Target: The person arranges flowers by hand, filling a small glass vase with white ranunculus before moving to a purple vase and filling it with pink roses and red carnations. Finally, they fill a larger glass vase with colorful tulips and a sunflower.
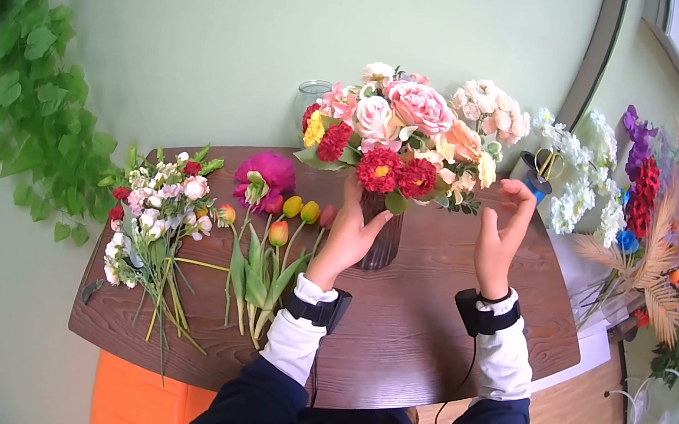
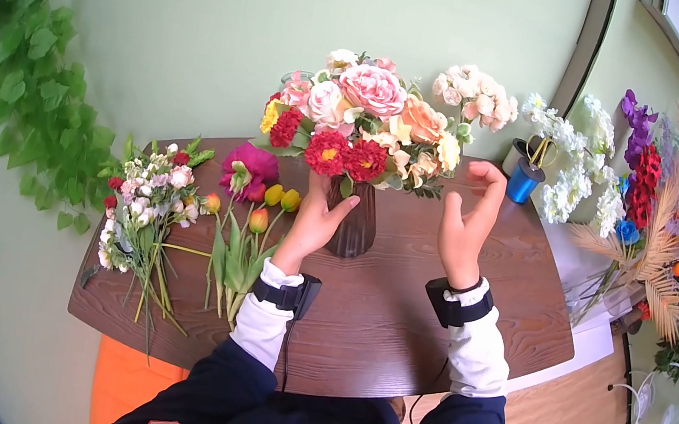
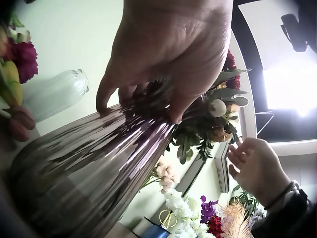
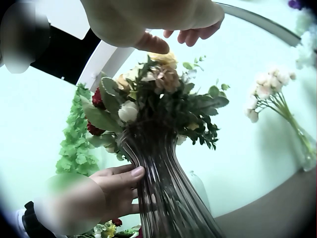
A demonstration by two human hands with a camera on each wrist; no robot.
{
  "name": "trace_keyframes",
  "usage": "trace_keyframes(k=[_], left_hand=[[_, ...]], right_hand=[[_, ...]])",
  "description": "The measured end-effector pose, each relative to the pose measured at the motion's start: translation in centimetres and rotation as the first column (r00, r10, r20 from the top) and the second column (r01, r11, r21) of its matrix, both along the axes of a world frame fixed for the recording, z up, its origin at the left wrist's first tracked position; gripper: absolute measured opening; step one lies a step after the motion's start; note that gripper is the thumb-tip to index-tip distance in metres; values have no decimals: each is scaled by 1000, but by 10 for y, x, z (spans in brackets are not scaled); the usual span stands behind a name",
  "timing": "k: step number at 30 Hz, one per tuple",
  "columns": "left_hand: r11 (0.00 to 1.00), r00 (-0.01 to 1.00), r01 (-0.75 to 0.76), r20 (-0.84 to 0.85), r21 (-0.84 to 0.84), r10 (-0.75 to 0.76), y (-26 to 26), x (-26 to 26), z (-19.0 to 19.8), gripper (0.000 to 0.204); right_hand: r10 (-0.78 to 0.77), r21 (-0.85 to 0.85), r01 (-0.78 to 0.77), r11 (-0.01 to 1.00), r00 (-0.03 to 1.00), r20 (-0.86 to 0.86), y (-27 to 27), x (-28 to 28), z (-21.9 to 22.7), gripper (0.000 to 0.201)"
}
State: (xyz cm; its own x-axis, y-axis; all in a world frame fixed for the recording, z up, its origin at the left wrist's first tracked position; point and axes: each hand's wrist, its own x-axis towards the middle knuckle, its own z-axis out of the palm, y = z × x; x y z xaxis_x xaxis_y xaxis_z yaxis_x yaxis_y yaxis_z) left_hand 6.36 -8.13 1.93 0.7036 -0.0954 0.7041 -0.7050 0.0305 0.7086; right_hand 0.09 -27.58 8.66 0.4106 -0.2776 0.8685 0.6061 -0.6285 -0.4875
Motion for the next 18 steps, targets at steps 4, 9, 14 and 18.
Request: trace_keyframes(k=[4, 9, 14, 18], left_hand=[[988, 999, -31, -16, 149, 34, 9, -5, 6, 64], [969, 997, -74, 9, 238, 74, 16, -5, 7, 60], [971, 982, -171, 111, 167, 154, 23, -2, 8, 39], [979, 984, -181, 20, 90, 180, 26, -2, 9, 36]], right_hand=[[196, 179, -129, 975, 880, -434, -14, 28, -43, 39], [229, -46, -377, 925, 652, -723, 17, 32, -51, 66], [406, -9, -520, 854, 676, -615, 44, 53, -60, 71], [504, 132, -537, 833, 639, -582, 55, 55, -64, 75]])
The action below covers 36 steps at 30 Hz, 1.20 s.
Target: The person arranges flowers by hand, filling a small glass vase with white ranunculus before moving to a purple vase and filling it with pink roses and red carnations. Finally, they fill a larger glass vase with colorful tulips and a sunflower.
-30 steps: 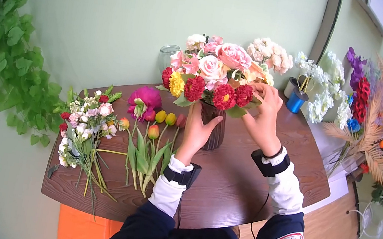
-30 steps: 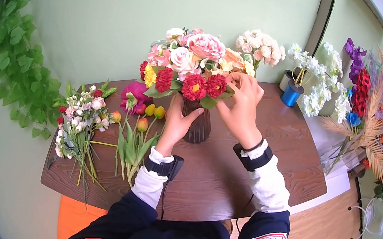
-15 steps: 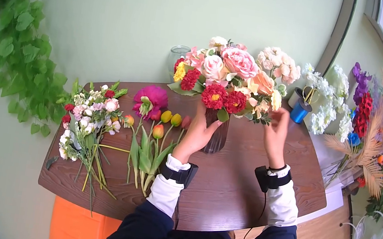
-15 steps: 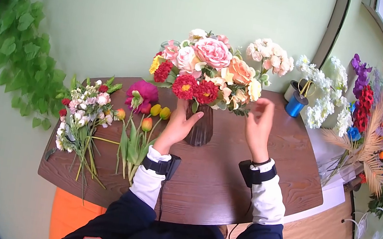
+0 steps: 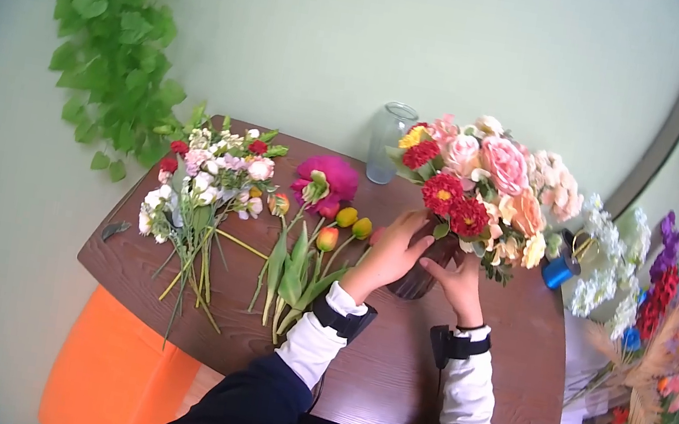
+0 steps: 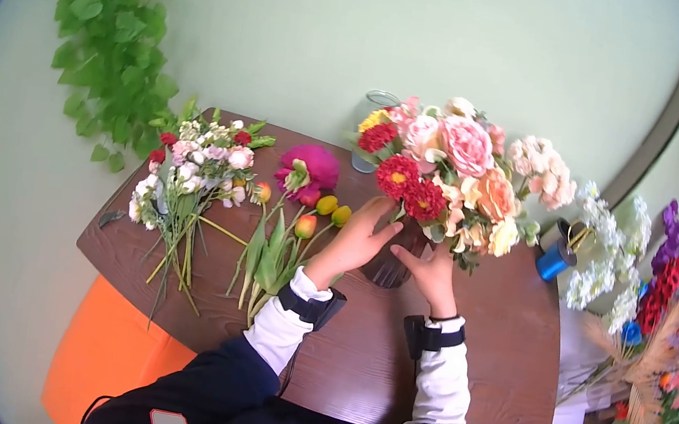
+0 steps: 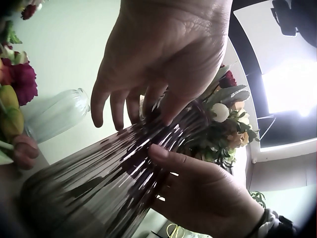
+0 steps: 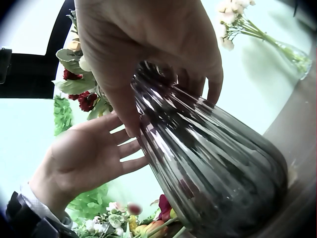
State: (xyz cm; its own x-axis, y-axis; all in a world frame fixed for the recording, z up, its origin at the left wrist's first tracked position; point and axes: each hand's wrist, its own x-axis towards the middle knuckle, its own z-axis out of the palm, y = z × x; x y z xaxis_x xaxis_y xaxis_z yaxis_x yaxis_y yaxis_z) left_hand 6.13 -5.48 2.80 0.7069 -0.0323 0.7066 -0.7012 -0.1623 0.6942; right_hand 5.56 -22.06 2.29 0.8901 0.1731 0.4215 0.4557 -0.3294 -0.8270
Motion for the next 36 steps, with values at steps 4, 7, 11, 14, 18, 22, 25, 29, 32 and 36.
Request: trace_keyframes(k=[4, 7, 11, 14, 18, 22, 25, 29, 32, 36], left_hand=[[997, 996, -77, -53, -8, 76, 13, -1, 6, 29], [991, 979, -100, -187, -88, 83, 33, -6, 20, 22], [980, 972, -188, -158, -69, 175, 81, -11, 35, 19], [950, 942, -290, -138, 120, 305, 138, -33, 50, 20], [767, 806, -500, -107, 403, 582, 228, -76, 43, 19], [536, 560, -657, -133, 530, 818, 303, -135, 25, 20], [482, 469, -675, -179, 559, 865, 333, -163, 6, 18], [577, 528, -618, -262, 534, 808, 344, -167, -17, 19], [632, 581, -505, -310, 588, 753, 340, -153, -27, 19], [676, 605, -214, -448, 705, 658, 332, -140, -29, 24]], right_hand=[[-84, 92, 76, 993, 992, 91, 10, -2, -2, 72], [-115, 110, 108, 988, 991, 67, 20, -8, 3, 67], [-169, 146, 145, 979, 970, 173, 28, -3, -3, 57], [-129, 174, 121, 977, 991, 30, 27, -5, 0, 66], [-49, 237, 57, 970, 998, -42, 13, 14, -21, 84], [-22, 221, -3, 975, 994, 111, 12, 16, -26, 86], [-18, 204, 0, 979, 996, 90, 9, 16, -30, 86], [-29, 211, 12, 977, 997, 75, 11, 13, -28, 86], [-36, 198, 23, 980, 997, 66, 9, 14, -28, 87], [-46, 171, 24, 985, 991, 128, 8, 17, -33, 87]])
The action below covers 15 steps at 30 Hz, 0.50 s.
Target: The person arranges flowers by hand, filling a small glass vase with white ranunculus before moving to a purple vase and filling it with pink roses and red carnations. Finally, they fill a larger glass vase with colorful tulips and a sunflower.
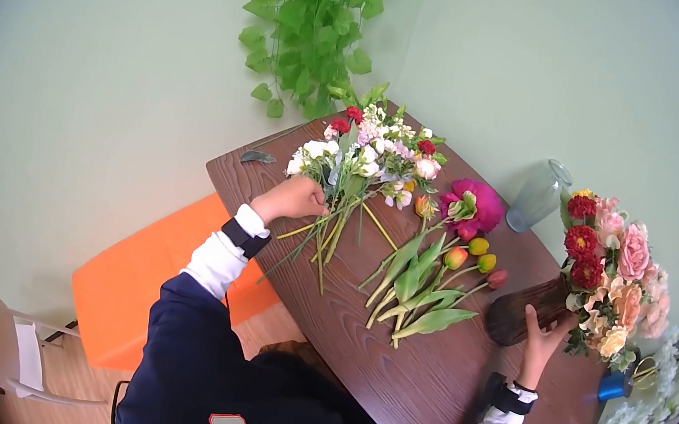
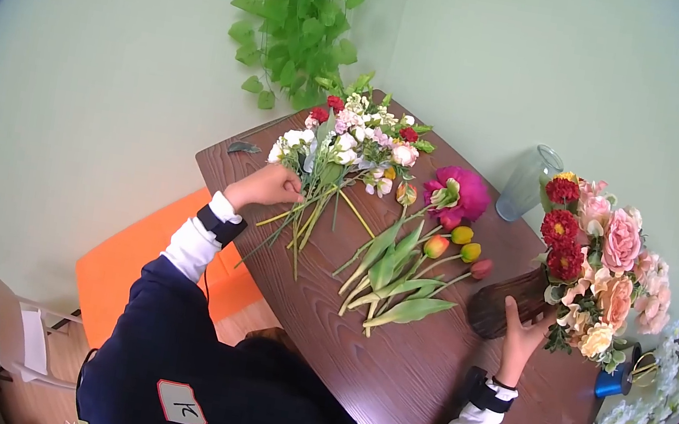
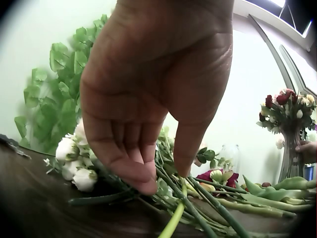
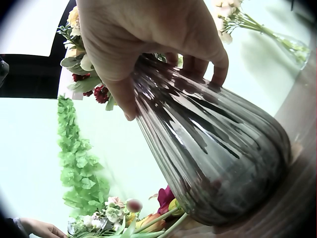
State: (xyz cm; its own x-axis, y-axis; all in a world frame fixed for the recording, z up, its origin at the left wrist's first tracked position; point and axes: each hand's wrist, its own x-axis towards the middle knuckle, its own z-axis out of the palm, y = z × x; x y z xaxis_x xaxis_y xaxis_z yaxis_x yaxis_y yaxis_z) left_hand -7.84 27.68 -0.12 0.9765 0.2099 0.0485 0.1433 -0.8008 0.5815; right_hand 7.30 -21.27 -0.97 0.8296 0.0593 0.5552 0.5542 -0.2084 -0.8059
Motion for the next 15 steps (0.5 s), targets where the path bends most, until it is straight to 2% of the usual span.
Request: trace_keyframes(k=[5, 7, 8, 15], left_hand=[[1000, 991, -18, 134, 8, 17, -12, 14, -12, 17], [989, 967, -46, 241, -141, 80, -21, 14, -9, 17], [975, 943, -7, 322, -223, 80, -21, 17, -14, 16], [967, 883, 42, 463, -250, 82, -52, 23, 16, 14]], right_hand=[[-6, 13, 6, 1000, 1000, 2, -2, 2, -4, 87], [30, 71, -24, 997, 996, -84, 2, -4, 2, 86], [28, 75, -22, 997, 996, -86, 3, -5, 4, 86], [-34, -11, 34, 999, 999, -41, 2, -5, 4, 84]])
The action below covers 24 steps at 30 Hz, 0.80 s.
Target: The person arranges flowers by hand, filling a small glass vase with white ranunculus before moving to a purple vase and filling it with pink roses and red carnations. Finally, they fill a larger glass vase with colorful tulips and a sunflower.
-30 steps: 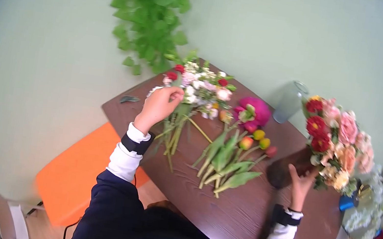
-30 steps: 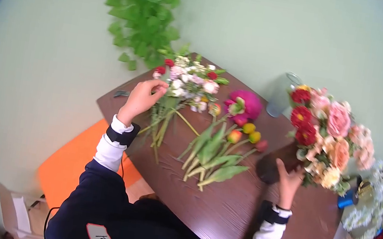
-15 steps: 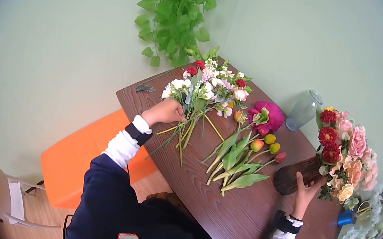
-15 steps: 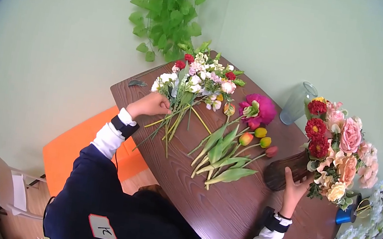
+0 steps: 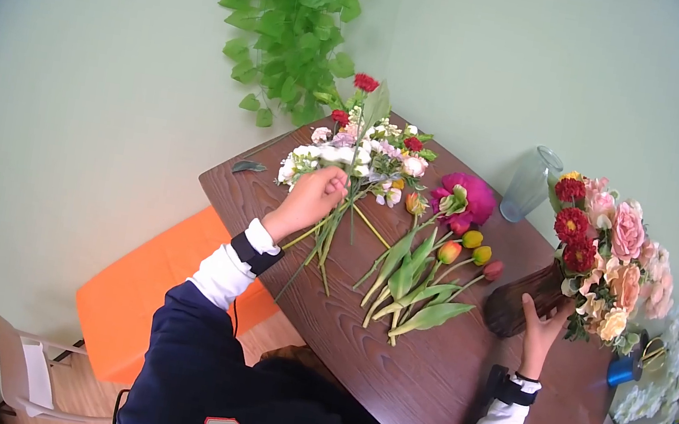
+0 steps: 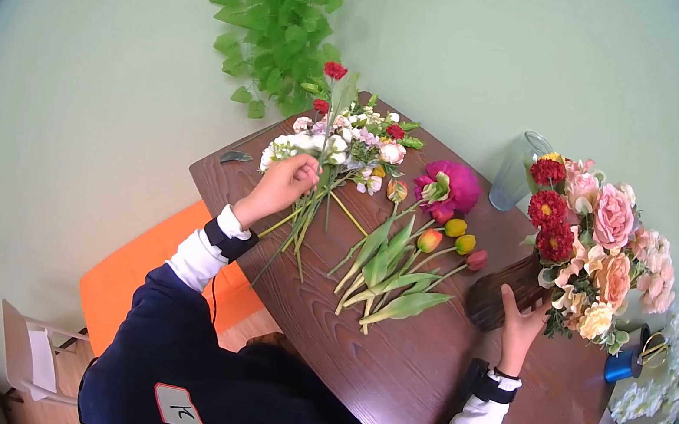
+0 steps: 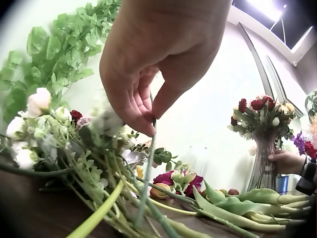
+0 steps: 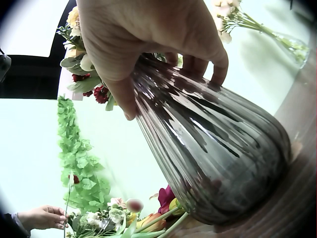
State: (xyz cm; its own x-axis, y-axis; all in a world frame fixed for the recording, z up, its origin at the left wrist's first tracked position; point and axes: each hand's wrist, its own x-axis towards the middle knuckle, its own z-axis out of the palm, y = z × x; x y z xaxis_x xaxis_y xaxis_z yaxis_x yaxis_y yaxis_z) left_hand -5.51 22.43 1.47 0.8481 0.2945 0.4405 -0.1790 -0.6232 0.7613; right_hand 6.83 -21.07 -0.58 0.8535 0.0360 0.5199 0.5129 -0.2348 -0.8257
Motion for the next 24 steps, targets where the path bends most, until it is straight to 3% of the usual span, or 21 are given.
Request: trace_keyframes(k=[2, 7, 12, 14, 17, 18, 20, 21, 23, 24], left_hand=[[999, 991, -43, 130, 1, 42, -8, 2, 13, 13], [999, 989, -7, 150, -40, 13, -37, 3, 37, 14], [983, 969, 178, 184, -55, -165, -75, 8, 48, 17], [961, 948, 270, 190, -56, -255, -95, 12, 50, 18], [917, 908, 400, 136, -1, -396, -125, 18, 56, 19], [896, 890, 442, 107, 31, -443, -134, 20, 58, 19], [857, 847, 508, 131, 82, -515, -153, 25, 61, 18], [832, 832, 531, 89, 158, -548, -163, 24, 67, 17], [769, 784, 582, 69, 264, -617, -177, 28, 66, 15], [758, 772, 596, 70, 264, -632, -184, 29, 65, 15]], right_hand=[[-23, -8, 23, 1000, 1000, -17, 0, -1, 0, 85], [37, 65, -33, 997, 998, -57, 2, -3, 3, 83], [68, 94, -65, 993, 997, -32, 1, -4, 3, 84], [43, 26, -43, 999, 999, -14, 3, -11, 13, 80], [-119, -372, 138, 918, 990, 75, -1, -30, 37, 64], [-153, -405, 274, 872, 940, 306, -2, -30, 36, 59], [-257, -678, 297, 673, 953, 163, -9, -55, 62, 55], [-282, -677, 316, 664, 945, 164, -10, -70, 81, 55], [-224, -743, 86, 664, 971, -88, -9, -94, 111, 40], [-242, -744, 99, 661, 966, -87, -8, -99, 111, 40]])
